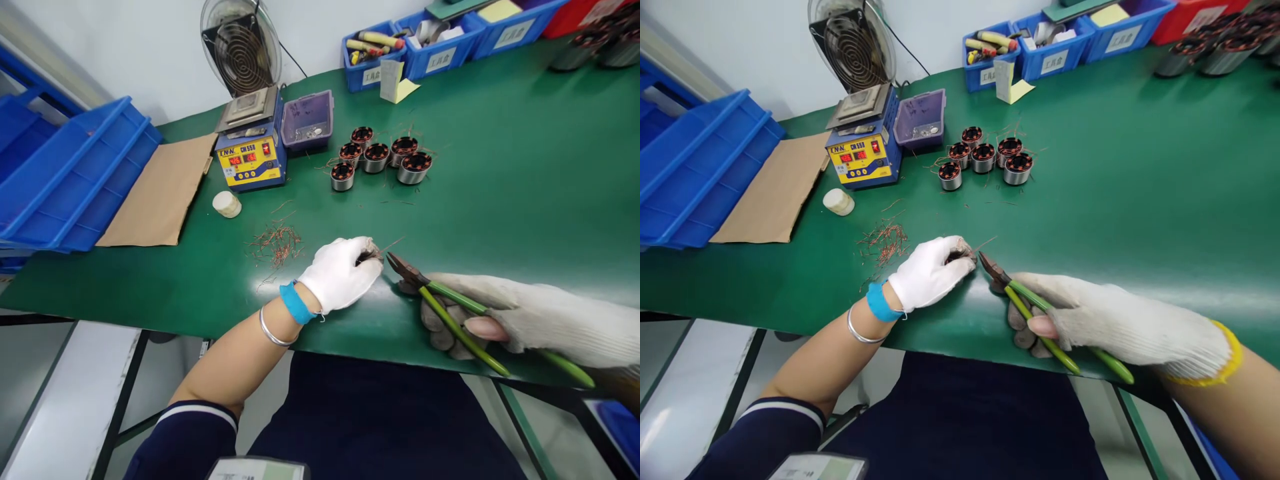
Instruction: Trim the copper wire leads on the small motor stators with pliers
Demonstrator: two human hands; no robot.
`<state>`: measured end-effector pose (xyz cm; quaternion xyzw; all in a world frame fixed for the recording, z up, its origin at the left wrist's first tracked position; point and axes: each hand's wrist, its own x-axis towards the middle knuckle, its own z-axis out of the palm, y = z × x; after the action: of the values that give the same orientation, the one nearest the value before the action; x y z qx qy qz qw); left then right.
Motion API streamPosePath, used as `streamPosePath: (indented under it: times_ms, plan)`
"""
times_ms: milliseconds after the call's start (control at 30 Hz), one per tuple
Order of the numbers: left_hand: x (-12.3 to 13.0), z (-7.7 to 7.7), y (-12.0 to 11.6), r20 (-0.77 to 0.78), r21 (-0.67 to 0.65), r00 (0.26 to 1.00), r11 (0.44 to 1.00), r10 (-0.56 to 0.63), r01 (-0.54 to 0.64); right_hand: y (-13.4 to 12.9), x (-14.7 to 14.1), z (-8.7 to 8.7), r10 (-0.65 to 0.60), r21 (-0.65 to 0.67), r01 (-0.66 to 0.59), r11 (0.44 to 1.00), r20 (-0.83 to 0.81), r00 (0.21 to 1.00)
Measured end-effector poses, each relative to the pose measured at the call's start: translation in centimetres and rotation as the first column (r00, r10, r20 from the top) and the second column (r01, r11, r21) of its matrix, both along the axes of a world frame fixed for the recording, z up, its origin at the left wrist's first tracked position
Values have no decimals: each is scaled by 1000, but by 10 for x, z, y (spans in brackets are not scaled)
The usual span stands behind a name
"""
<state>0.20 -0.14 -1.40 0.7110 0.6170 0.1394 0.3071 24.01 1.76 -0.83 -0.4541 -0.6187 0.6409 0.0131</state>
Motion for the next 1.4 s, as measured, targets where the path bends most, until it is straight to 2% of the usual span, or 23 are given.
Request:
streamPosePath:
  times_ms: [100, 267, 400, 533, 600, 667, 700, 767, 833, 867, 933, 967, 1000, 1033, 1067, 1100, 1133, 1233, 1333, 1400]
  plan:
    - [0, -2, -1, 42, 4, 999, 1000, 4, -4, 4, -10, 9, 42, -148, -52, 988, -64, 997]
    - [-1, -2, -2, 74, -18, 997, 1000, 8, -7, 9, -13, 10, 25, -140, -29, 990, -29, 999]
    - [-1, -3, -2, 127, -50, 992, 999, 12, -6, 15, -18, 9, 66, -182, -75, 980, -58, 996]
    - [-2, -3, -2, 185, -81, 982, 997, 26, -11, 24, -19, 8, 205, -84, -203, 975, 4, 979]
    - [-3, -3, -1, 223, -78, 974, 996, 49, -32, 27, -15, 7, 247, 1, -249, 969, 111, 963]
    - [-5, -4, 0, 319, -37, 937, 989, 145, -140, 28, -11, 5, 231, 168, -285, 944, 283, 931]
    - [-6, -4, 2, 391, -4, 897, 975, 205, -222, 27, -9, 4, 199, 266, -319, 910, 395, 897]
    - [-9, -5, 5, 546, 66, 785, 920, 291, -387, 20, -8, 3, 94, 419, -423, 803, 612, 785]
    - [-12, -6, 7, 647, 111, 701, 873, 300, -475, 11, -11, 1, 5, 500, -532, 683, 725, 689]
    - [-13, -7, 7, 669, 124, 683, 861, 294, -493, 6, -14, 0, -30, 560, -556, 614, 721, 692]
    - [-14, -8, 7, 673, 133, 675, 849, 301, -511, -4, -27, -2, -47, 732, -528, 431, 602, 797]
    - [-15, -9, 7, 662, 138, 681, 842, 313, -521, -8, -36, -2, -26, 813, -475, 337, 512, 859]
    - [-17, -10, 6, 648, 145, 688, 834, 327, -533, -10, -46, -3, 40, 859, -437, 266, 444, 895]
    - [-19, -11, 6, 640, 150, 690, 827, 337, -543, -12, -58, -4, 121, 885, -413, 216, 396, 910]
    - [-21, -12, 7, 638, 146, 689, 824, 345, -548, -12, -70, -6, 190, 889, -415, 193, 381, 905]
    - [-24, -13, 8, 646, 131, 679, 826, 349, -549, -12, -81, -7, 245, 864, -457, 209, 407, 880]
    - [-26, -15, 10, 663, 102, 656, 825, 360, -555, -11, -91, -8, 274, 821, -513, 251, 448, 851]
    - [-32, -16, 13, 683, 39, 615, 821, 394, -570, -8, -101, -7, 247, 775, -542, 325, 483, 840]
    - [-30, -14, 13, 705, 31, 584, 805, 402, -592, 4, -75, -3, 113, 779, -475, 409, 473, 874]
    - [-24, -12, 12, 723, 15, 563, 805, 401, -593, 24, -41, 0, -75, 779, -390, 491, 484, 872]
